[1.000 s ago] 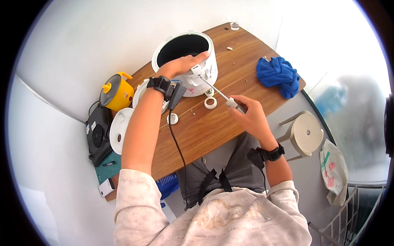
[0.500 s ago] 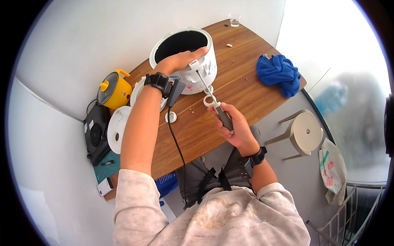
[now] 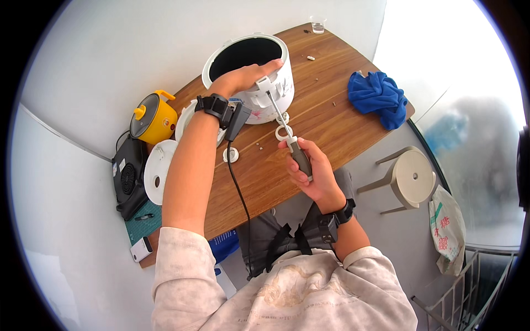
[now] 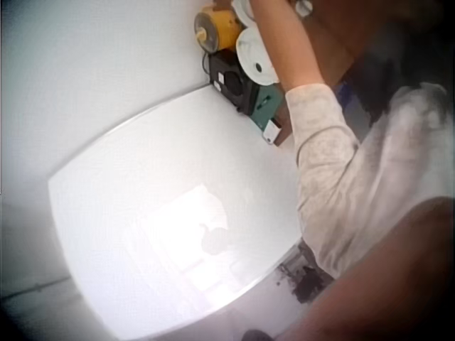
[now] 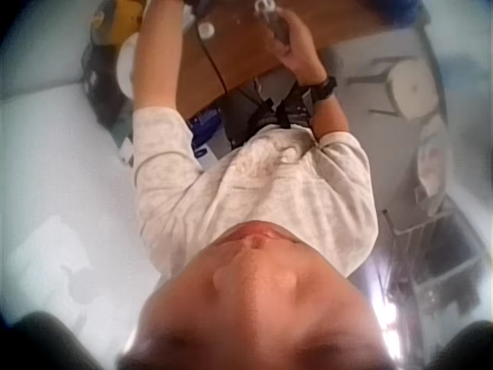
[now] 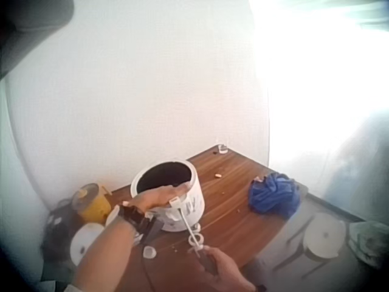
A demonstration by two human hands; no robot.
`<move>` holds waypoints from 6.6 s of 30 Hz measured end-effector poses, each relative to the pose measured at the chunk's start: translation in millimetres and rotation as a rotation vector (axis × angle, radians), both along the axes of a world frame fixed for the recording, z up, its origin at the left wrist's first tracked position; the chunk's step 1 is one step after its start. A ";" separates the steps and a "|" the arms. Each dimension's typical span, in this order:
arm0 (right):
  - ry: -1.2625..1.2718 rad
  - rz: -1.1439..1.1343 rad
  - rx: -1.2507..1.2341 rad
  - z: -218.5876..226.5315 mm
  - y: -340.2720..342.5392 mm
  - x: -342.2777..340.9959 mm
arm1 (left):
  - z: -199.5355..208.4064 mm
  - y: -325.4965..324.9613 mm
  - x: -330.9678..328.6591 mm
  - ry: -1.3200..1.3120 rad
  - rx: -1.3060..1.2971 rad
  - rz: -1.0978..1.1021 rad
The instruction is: The person disassembles a white rice cooker on a wooden table. They use a screwdriver to remove screws from the lid and body, then detach the lid, inner ring, and other components, placing them on the table.
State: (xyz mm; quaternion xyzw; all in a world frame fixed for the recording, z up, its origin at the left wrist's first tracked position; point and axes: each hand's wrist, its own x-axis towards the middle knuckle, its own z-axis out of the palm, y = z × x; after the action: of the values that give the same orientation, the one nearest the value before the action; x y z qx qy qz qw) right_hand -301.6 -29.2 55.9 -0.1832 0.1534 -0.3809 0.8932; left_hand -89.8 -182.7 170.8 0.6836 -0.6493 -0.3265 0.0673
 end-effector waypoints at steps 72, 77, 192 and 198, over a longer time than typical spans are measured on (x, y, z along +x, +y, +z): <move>1.881 -1.029 -1.727 63.5 -28.0 -29.1 | -7.5 -7.4 4.6 -0.084 -0.021 0.061; 1.361 -0.719 -1.271 25.9 -24.0 -38.8 | -5.1 -2.5 2.3 -0.063 0.023 0.023; 1.745 -0.716 -1.704 65.1 -42.2 -36.6 | -8.3 -5.1 6.7 -0.082 -0.035 0.089; 1.963 -1.029 -1.922 69.2 -29.8 -25.4 | 10.5 3.4 -6.7 -0.051 0.039 0.047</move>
State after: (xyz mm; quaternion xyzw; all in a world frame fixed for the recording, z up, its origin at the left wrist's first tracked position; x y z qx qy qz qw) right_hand -327.0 -59.0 125.1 -0.8010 0.4261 -0.3291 -0.2617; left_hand -96.5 -179.3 181.3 0.7079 -0.6281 -0.3200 0.0448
